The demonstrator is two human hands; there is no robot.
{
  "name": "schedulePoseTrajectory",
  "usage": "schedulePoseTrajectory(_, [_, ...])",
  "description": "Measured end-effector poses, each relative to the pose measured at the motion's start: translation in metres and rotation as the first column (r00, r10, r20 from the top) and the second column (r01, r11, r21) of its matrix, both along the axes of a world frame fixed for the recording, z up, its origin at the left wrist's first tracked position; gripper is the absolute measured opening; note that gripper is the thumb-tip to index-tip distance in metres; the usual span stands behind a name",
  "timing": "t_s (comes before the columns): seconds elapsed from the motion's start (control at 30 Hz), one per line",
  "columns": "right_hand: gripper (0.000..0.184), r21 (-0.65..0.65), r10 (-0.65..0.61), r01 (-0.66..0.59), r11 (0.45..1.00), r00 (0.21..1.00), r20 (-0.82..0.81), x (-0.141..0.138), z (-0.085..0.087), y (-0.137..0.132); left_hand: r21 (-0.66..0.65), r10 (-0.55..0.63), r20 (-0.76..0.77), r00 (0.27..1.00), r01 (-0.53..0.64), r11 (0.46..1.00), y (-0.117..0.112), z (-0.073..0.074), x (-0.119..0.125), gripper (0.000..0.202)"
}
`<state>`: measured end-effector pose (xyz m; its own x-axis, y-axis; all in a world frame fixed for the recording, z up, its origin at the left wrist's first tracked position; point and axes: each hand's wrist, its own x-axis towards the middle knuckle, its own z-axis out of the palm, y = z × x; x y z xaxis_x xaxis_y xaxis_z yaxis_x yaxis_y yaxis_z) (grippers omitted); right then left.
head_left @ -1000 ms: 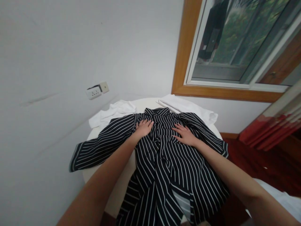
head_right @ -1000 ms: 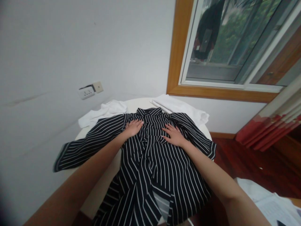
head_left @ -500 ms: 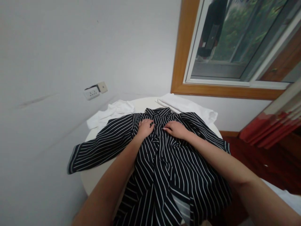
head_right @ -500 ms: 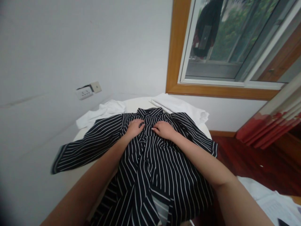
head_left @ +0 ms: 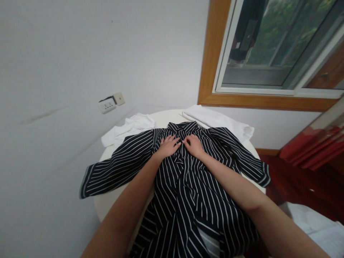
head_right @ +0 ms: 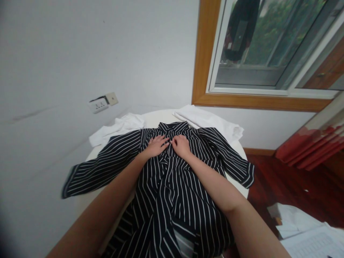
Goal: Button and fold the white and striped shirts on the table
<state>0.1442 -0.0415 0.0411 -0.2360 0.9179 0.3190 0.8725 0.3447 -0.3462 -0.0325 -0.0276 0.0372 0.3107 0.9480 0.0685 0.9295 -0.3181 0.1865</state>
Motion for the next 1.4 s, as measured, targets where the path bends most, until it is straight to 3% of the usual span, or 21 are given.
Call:
schedulePoseTrajectory(0.1, [0.036, -0.022, 0.089, -0.09, 0.996, 0.996, -0.013, 0.005, 0.004, 0.002, -0.005, 0.049, 0.008, 0.999, -0.049, 0.999, -0.001, 0.004, 0.007, 0.053])
schedulePoseTrajectory(0.2, [0.035, -0.041, 0.175, -0.173, 0.984, 0.983, 0.061, 0.013, 0.013, 0.007, 0.079, 0.055, 0.011, 0.998, -0.056, 0.995, 0.002, 0.01, 0.008, 0.05])
schedulePoseTrajectory(0.37, [0.038, -0.086, 0.032, -0.016, 0.996, 0.981, 0.194, 0.031, 0.026, 0.036, 0.245, 0.099, -0.067, 0.993, -0.08, 0.966, 0.013, 0.019, 0.006, 0.041])
schedulePoseTrajectory(0.47, [0.04, -0.155, 0.043, -0.003, 0.988, 0.965, 0.259, 0.035, 0.024, 0.058, 0.295, 0.147, -0.051, 0.988, -0.125, 0.947, 0.024, 0.016, 0.008, 0.039])
schedulePoseTrajectory(0.67, [0.059, -0.273, 0.076, 0.005, 0.962, 0.955, 0.286, 0.029, 0.01, 0.088, 0.143, 0.224, -0.055, 0.973, -0.214, 0.966, 0.053, 0.002, 0.007, 0.063])
schedulePoseTrajectory(0.87, [0.063, -0.214, 0.121, -0.061, 0.975, 0.952, 0.28, 0.033, -0.003, 0.076, 0.081, 0.191, -0.089, 0.978, -0.184, 0.98, 0.061, -0.003, 0.003, 0.074])
schedulePoseTrajectory(1.07, [0.069, -0.186, 0.061, -0.013, 0.982, 0.965, 0.255, 0.044, -0.005, 0.04, 0.106, 0.101, -0.084, 0.991, -0.092, 0.99, 0.026, -0.003, 0.001, 0.073])
schedulePoseTrajectory(1.23, [0.07, -0.175, 0.082, -0.036, 0.984, 0.961, 0.265, 0.049, -0.004, -0.01, 0.133, 0.074, -0.09, 0.993, -0.062, 0.989, -0.026, -0.002, 0.003, 0.07])
schedulePoseTrajectory(1.4, [0.073, -0.238, 0.127, -0.071, 0.969, 0.965, 0.228, 0.053, 0.0, -0.07, 0.092, 0.124, -0.095, 0.988, -0.115, 0.989, -0.083, -0.005, 0.003, 0.068])
